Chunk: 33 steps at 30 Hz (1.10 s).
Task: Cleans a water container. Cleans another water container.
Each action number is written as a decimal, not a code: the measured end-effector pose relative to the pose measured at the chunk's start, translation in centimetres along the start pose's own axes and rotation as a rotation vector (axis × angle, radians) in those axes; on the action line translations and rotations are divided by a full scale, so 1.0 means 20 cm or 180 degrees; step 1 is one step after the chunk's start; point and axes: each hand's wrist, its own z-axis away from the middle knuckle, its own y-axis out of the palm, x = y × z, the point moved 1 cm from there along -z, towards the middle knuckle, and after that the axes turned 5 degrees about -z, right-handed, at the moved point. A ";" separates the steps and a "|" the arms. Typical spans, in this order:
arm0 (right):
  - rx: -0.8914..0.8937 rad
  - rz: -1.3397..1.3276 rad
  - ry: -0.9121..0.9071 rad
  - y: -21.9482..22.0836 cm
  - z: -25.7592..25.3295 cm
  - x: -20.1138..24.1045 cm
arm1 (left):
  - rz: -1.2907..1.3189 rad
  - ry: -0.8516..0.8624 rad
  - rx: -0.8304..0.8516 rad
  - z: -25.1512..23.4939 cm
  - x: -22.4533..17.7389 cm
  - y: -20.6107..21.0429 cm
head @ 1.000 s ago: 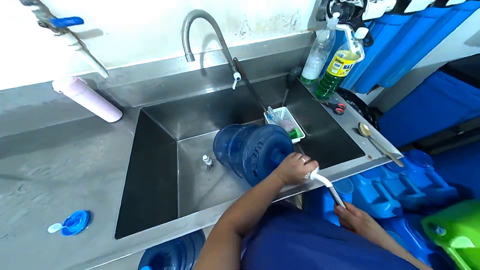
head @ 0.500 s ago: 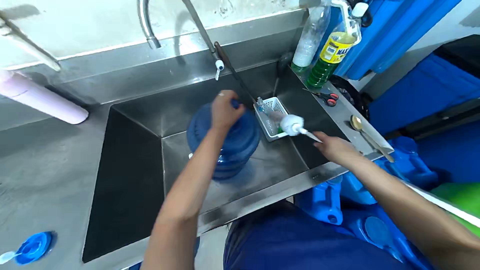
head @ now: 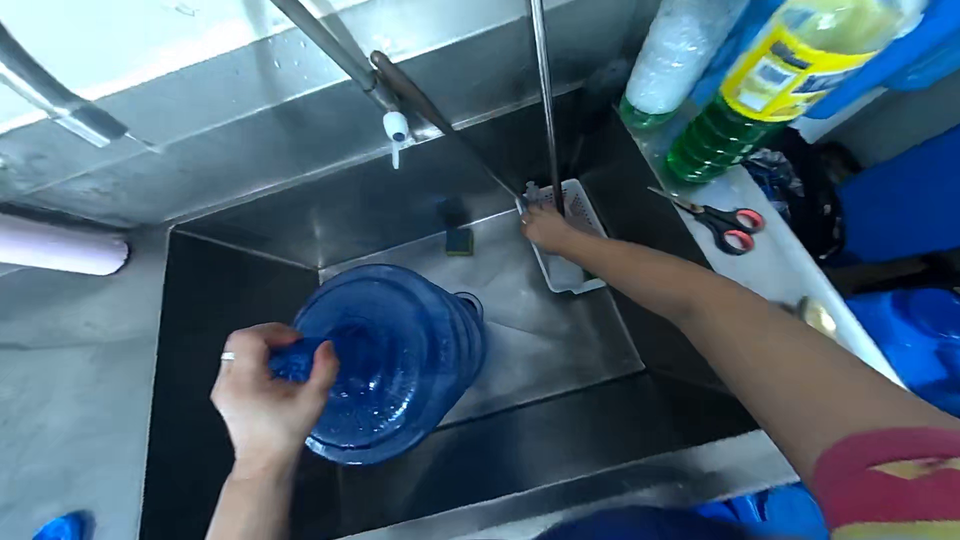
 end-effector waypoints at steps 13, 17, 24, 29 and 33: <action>0.1050 -0.1145 -0.0029 0.43 -0.71 0.42 | -0.0402 -0.0327 0.1476 -0.26 -0.13 -0.08; 0.1207 -0.1333 0.0441 0.60 -0.82 0.35 | -0.0237 -0.0442 0.1793 -0.43 -0.21 0.00; 0.1276 -0.1968 0.0297 0.59 -0.57 0.33 | 0.2130 -0.2294 0.1329 -1.00 -0.47 0.53; 0.0691 -0.4388 -0.0760 0.25 -0.20 0.23 | 0.2058 -0.2115 0.2227 -0.96 -0.52 0.63; 0.0548 -0.5168 -0.2528 -0.18 -0.03 0.29 | 0.0916 -0.0914 0.3123 -0.92 -0.39 0.46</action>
